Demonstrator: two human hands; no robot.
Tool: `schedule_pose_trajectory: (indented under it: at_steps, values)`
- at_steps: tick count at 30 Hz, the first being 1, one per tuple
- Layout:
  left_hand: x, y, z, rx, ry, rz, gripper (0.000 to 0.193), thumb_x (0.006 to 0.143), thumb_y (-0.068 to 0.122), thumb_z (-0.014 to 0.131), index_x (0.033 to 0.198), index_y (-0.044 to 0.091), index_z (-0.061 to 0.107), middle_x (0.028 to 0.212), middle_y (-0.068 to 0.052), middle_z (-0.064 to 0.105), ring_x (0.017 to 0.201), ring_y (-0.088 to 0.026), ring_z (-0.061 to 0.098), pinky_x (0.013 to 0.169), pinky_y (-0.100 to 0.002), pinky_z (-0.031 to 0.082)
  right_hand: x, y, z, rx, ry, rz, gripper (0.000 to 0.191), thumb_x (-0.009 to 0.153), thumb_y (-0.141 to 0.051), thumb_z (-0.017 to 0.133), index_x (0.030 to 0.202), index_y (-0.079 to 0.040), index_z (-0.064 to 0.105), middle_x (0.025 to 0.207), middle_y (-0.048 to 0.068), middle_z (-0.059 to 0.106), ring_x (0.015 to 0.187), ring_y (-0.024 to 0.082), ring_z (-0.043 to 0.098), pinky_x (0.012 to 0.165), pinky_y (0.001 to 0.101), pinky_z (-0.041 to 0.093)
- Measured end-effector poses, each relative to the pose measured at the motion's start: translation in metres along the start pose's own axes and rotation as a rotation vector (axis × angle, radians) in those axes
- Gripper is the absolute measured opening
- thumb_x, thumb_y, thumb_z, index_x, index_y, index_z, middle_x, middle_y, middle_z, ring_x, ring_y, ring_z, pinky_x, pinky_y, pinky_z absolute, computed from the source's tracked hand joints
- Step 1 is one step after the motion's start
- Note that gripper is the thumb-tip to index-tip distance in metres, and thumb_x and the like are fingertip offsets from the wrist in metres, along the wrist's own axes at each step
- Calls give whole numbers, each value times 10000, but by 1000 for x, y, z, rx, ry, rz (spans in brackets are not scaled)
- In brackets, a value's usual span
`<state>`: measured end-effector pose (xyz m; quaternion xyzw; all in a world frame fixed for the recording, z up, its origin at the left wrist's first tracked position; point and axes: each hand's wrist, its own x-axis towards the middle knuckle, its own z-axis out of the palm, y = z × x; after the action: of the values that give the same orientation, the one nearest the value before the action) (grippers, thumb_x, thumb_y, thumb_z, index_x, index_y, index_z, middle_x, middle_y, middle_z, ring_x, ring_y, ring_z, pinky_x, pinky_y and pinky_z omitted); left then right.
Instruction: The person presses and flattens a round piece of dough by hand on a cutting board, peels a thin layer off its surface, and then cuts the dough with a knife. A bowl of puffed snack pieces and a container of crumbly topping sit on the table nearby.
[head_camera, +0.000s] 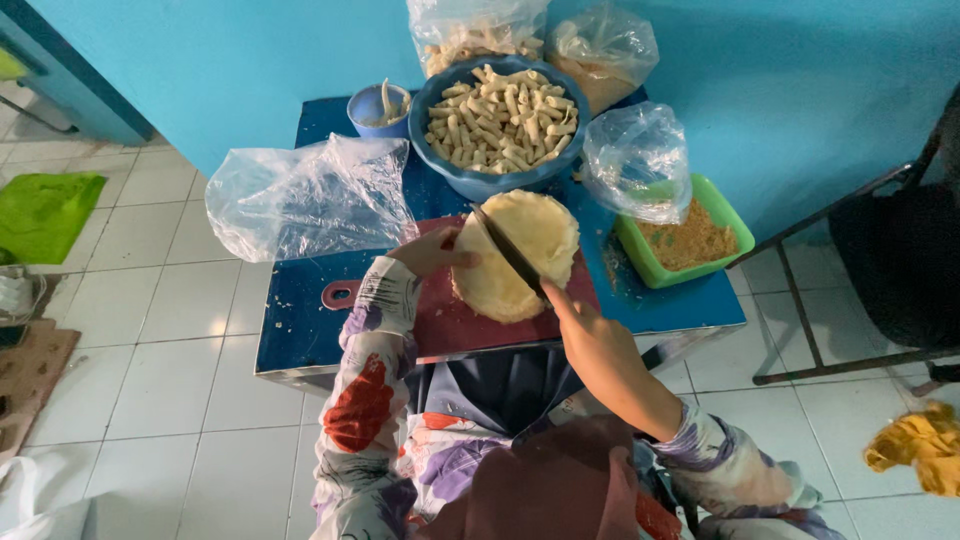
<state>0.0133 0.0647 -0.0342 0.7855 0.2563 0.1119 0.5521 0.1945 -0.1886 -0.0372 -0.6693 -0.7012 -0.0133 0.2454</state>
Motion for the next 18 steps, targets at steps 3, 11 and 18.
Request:
schedule_pose_trajectory:
  at_steps: [3, 11, 18]
  values:
    - [-3, 0, 11, 152, 189, -14, 673, 918, 462, 765, 1384, 18, 571, 1318, -197, 642, 1230, -318, 592, 1023, -414, 484, 0, 5, 12, -87, -48, -13, 650, 873, -4, 571, 1500, -106, 431, 788, 169, 663, 567, 372, 665, 453, 456, 532]
    - [1, -9, 30, 467, 464, -62, 544, 962, 541, 745, 1350, 227, 529, 1250, -207, 632, 1176, -449, 611, 974, -519, 508, 18, 14, 28, -132, -48, -68, 702, 824, 6, 582, 1505, -113, 458, 659, 158, 650, 511, 379, 655, 439, 482, 522]
    - [3, -14, 31, 873, 389, 66, 455, 966, 470, 672, 1357, 237, 654, 1286, -241, 627, 1191, -422, 599, 1005, -488, 511, 16, 17, 16, -99, -53, -103, 652, 842, 8, 583, 1479, -82, 478, 612, 142, 643, 499, 356, 655, 433, 458, 521]
